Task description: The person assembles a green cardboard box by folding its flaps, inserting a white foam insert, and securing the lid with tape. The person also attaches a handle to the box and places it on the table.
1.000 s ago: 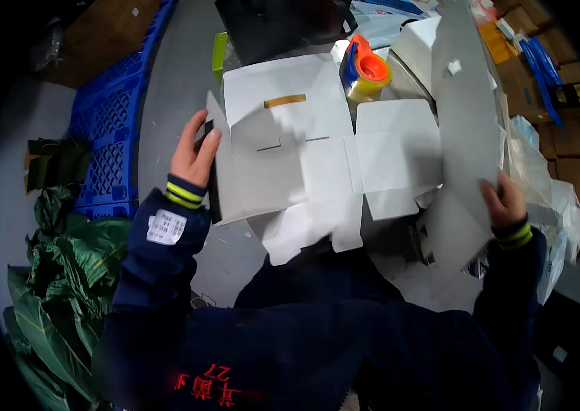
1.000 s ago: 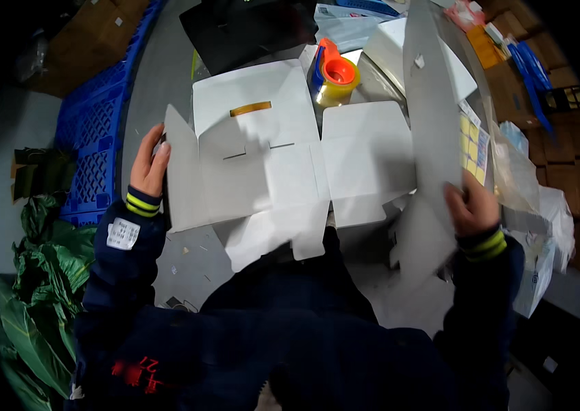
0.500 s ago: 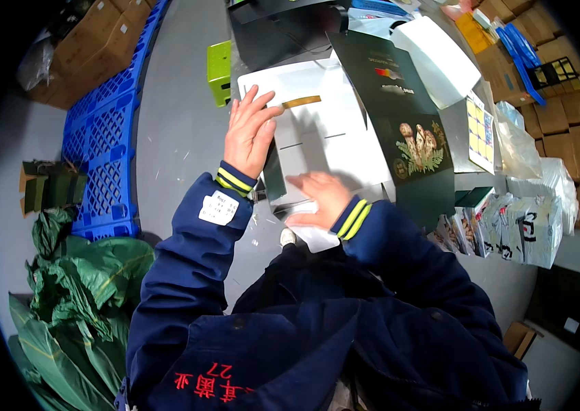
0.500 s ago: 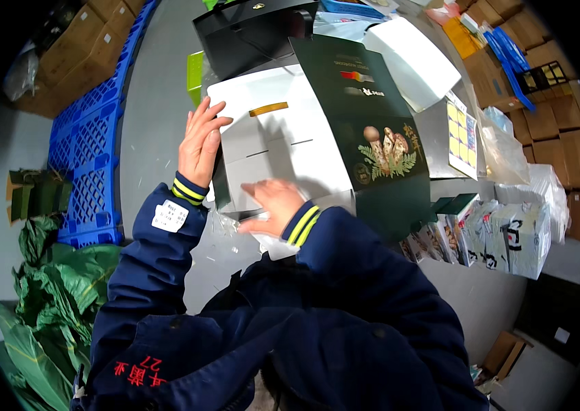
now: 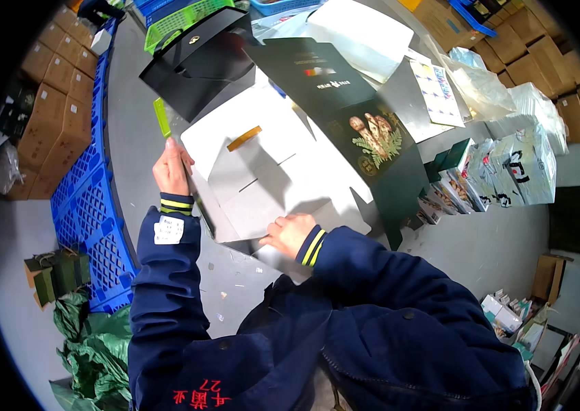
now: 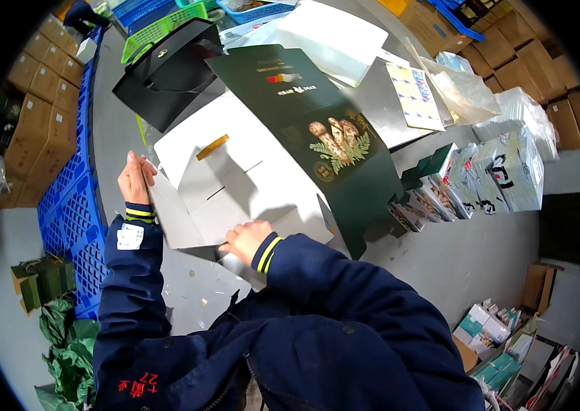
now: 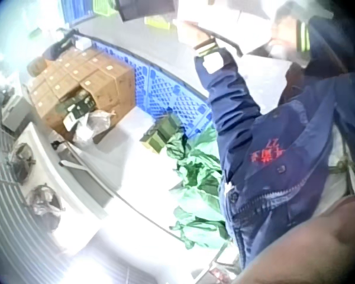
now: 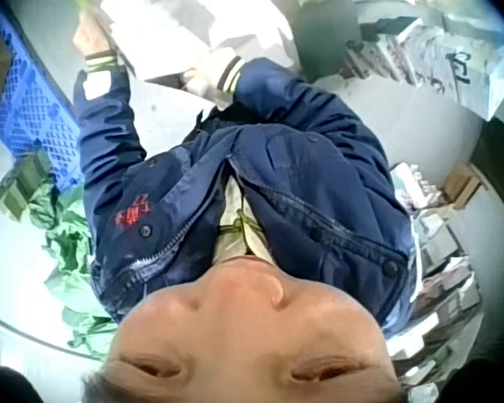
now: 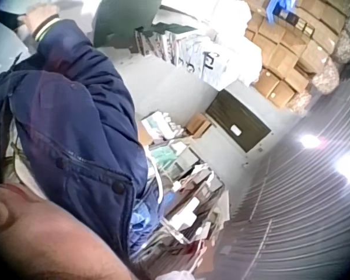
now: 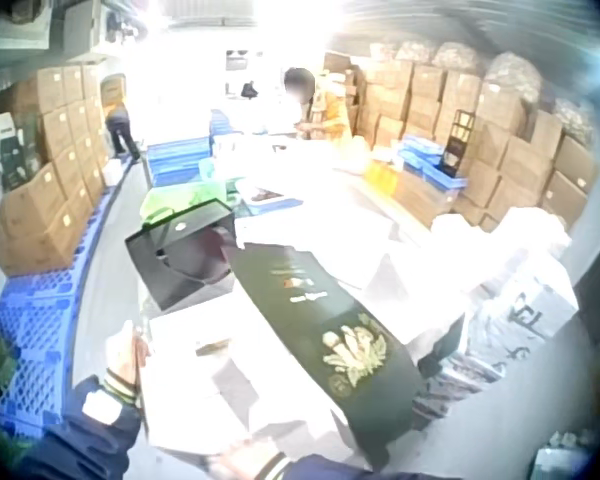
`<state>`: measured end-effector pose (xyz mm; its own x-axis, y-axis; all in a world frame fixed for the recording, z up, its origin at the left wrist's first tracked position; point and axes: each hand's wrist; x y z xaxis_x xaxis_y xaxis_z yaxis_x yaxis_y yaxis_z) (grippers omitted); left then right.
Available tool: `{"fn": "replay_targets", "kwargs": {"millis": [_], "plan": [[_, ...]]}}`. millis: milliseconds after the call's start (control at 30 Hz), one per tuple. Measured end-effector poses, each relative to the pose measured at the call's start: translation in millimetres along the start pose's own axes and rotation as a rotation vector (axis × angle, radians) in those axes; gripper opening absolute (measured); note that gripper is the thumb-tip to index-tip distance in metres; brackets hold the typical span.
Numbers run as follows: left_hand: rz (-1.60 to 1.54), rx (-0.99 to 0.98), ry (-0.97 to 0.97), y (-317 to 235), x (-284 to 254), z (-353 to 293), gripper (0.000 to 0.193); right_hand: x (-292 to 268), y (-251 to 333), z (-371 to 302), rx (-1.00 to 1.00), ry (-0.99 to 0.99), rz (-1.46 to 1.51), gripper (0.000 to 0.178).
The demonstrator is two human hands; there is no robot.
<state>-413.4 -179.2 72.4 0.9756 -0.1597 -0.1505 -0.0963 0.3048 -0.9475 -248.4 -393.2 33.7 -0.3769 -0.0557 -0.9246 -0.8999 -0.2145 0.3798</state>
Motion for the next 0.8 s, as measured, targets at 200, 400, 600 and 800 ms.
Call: {"fn": "replay_targets", "kwargs": {"millis": [200, 400, 600, 800], "plan": [[0.136, 0.062, 0.021, 4, 6, 5, 0.053, -2, -13, -18, 0.042, -0.126, 0.156, 0.033], [0.039, -0.037, 0.046, -15, 14, -6, 0.058, -3, -16, -31, -0.13, -0.363, 0.052, 0.026], [-0.02, 0.034, 0.006, -11, 2, 2, 0.056, -29, -12, -36, -0.026, -0.139, 0.763, 0.015], [-0.059, -0.019, -0.095, -11, 11, 22, 0.058, -65, 23, -48, -0.119, -0.167, 0.828, 0.014]]}}
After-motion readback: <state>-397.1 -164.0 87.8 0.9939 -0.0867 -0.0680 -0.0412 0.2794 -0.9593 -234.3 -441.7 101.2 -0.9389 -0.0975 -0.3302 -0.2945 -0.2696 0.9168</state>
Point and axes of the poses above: each hand's wrist, its own z-axis towards the middle knuckle, its own x-axis out of the palm, y = z × x, and after that the axes turned 2 degrees about -z, right-handed
